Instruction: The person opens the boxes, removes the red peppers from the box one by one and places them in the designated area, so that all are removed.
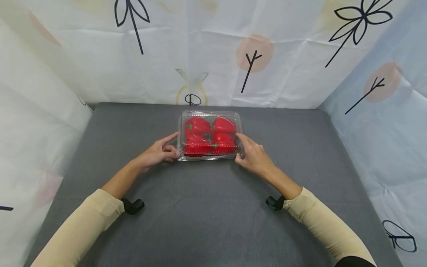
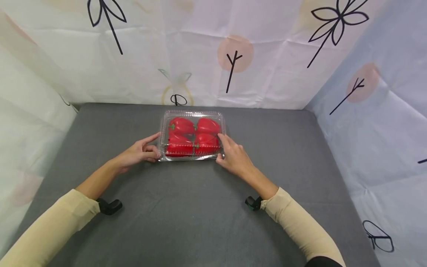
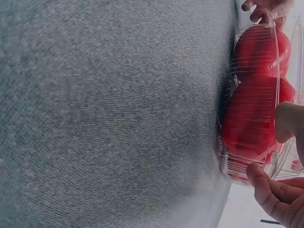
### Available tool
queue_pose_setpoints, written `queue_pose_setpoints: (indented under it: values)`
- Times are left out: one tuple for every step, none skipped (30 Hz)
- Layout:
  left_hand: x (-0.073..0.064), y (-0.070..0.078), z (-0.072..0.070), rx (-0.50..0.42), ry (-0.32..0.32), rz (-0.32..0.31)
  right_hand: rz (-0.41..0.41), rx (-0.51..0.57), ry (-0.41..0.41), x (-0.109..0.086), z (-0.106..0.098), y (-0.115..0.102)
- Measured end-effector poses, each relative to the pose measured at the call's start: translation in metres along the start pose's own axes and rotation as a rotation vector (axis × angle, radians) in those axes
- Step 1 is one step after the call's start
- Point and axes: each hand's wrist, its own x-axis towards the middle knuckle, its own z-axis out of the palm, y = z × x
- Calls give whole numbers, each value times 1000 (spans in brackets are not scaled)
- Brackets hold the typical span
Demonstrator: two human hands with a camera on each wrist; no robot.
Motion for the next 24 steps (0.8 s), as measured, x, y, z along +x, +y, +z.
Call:
queue_pose_setpoints:
  values:
    - [0,0,0,-1,0,0,0,-1,-4,0,0,0]
    - [0,0,0,-1,1,0,1,-2,-8,0,-1,0]
    - [0,0,0,-2,4,0,2,-1,-11,0,-1,0]
    - [0,0,0,-1,5,0,3,0,-16,0,-2,-1]
    - [0,0,0,-1,8,0,6,0,-20,0,-2,-1]
    - [1,0,0,1,13,-1,7,-2,-23,1,-2,-1]
    - [1,0,0,-1,24,-4,9,-2,-26,1,-3,-2]
    - [1,0,0,-3,37,-8,10,-3,-29,1,-3,-2]
    - [1,0,0,-10,54,-12,9,-6,-29,1,-3,-3]
    - [2,1,0,-16,69,-15,8,-6,-31,1,-4,-3]
    - [2,1,0,-22,86,-18,6,-8,-34,1,-4,-4]
    - [3,1,0,-27,99,-20,4,-9,-35,1,-4,-4]
    - [3,2,0,-38,113,-24,4,-10,-38,1,-5,-5]
    - [3,2,0,-42,118,-24,4,-10,-40,1,-5,-5]
    - [3,2,0,-50,122,-26,4,-12,-44,1,-5,-6]
    - [4,3,0,-54,121,-27,8,-13,-47,1,-5,-6]
    - [4,3,0,-58,122,-28,10,-16,-48,1,-5,-7]
    - [3,3,1,-59,118,-26,13,-18,-49,1,-6,-7]
    - [3,3,1,-66,118,-27,17,-21,-52,1,-6,-7]
    - [3,3,1,-64,113,-23,20,-22,-53,2,-6,-8]
    - [3,3,1,-68,113,-24,24,-24,-55,2,-6,-8]
    - [3,3,2,-66,109,-22,28,-25,-57,1,-6,-8]
    - [2,4,2,-65,106,-22,30,-26,-60,1,-6,-9]
    - [2,4,2,-63,103,-22,33,-27,-63,1,-7,-9]
